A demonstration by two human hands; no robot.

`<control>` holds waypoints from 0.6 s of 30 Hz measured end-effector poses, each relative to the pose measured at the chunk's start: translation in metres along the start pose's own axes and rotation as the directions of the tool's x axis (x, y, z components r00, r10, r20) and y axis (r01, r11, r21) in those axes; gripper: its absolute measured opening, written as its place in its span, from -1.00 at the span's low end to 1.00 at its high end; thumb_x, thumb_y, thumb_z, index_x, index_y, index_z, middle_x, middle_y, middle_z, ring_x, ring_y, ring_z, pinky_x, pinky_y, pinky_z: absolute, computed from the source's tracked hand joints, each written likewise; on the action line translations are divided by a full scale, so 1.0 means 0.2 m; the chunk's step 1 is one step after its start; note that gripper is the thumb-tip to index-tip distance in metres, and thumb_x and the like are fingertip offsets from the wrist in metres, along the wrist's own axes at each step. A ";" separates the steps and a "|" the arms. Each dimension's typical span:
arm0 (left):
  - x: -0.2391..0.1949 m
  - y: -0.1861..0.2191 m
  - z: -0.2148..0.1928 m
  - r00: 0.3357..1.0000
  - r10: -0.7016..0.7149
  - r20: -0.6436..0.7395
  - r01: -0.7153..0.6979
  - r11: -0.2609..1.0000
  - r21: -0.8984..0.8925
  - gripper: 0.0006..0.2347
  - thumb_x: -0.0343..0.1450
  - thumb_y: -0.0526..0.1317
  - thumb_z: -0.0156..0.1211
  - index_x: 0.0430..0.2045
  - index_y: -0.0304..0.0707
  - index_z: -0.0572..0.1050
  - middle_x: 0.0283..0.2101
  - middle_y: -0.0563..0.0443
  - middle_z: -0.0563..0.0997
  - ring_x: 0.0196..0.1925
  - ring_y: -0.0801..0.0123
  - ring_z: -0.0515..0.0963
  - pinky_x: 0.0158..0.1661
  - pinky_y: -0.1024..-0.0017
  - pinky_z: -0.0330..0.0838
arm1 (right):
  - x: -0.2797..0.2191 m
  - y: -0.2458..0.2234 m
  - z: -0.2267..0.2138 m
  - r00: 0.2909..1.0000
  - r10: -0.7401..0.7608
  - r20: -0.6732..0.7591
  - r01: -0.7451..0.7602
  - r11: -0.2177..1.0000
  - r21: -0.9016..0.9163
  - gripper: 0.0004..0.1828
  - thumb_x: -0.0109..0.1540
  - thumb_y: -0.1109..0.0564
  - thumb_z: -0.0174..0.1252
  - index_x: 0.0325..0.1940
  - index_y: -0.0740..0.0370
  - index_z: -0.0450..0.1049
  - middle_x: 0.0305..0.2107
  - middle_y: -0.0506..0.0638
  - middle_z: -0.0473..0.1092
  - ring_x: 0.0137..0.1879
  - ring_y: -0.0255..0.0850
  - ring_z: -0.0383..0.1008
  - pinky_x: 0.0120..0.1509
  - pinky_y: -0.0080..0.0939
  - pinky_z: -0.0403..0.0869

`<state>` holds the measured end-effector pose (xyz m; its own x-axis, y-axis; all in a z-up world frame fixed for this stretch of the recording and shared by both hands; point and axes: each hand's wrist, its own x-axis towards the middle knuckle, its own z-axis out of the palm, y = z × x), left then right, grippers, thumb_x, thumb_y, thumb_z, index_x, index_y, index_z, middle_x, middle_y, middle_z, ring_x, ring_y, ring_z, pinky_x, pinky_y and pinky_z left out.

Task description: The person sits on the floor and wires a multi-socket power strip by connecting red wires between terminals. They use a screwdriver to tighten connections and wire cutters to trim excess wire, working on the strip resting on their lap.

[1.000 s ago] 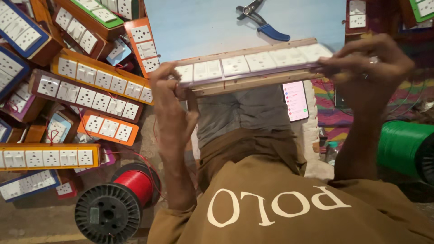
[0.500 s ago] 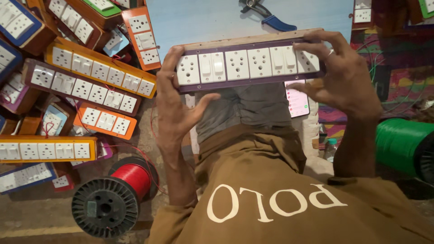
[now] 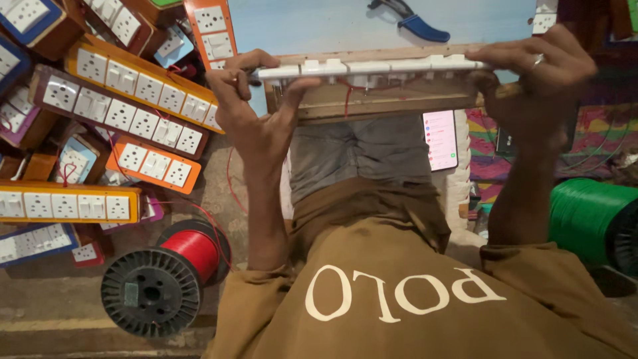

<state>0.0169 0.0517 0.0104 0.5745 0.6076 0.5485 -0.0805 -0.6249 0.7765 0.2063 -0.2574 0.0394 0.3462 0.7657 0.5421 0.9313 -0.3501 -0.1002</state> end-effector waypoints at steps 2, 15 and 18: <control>-0.01 -0.01 0.04 0.996 -0.050 -0.068 0.051 0.998 0.022 -0.43 0.28 -0.15 0.71 -0.21 -0.26 0.23 -0.20 0.12 0.57 -0.33 0.44 0.20 -0.27 0.52 0.23 | -0.02 0.04 0.03 0.993 0.113 0.028 -0.116 0.985 0.130 -0.81 0.42 -0.01 0.44 -0.05 0.14 0.71 -0.35 -0.10 0.56 -0.28 -0.31 0.45 -0.14 -0.21 0.33; -0.02 0.03 0.06 0.978 -0.162 -0.130 0.146 0.981 -0.124 -0.50 0.39 -0.22 0.68 -0.21 -0.25 0.24 -0.31 0.15 0.45 -0.34 0.53 0.28 -0.25 0.55 0.33 | -0.08 0.11 0.12 0.974 0.197 -0.108 -0.164 0.952 0.257 -0.71 0.41 0.03 0.38 -0.16 0.36 0.65 -0.40 0.06 0.46 -0.32 -0.26 0.34 -0.30 -0.25 0.22; -0.01 0.02 0.08 0.976 -0.204 -0.073 0.209 0.976 0.064 -0.55 0.40 -0.17 0.65 -0.19 -0.26 0.32 -0.27 0.11 0.46 -0.34 0.45 0.32 -0.25 0.48 0.34 | -0.03 0.07 0.18 0.941 0.337 -0.032 -0.299 0.873 0.386 -0.71 0.44 0.04 0.38 -0.16 0.36 0.65 -0.43 0.02 0.46 -0.36 -0.34 0.35 -0.31 -0.31 0.21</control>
<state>0.0291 0.0397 0.0070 0.5179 0.7564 0.3996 0.0931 -0.5142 0.8526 0.2206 -0.2483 0.0046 0.6360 0.5855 0.5028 0.7526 -0.3265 -0.5718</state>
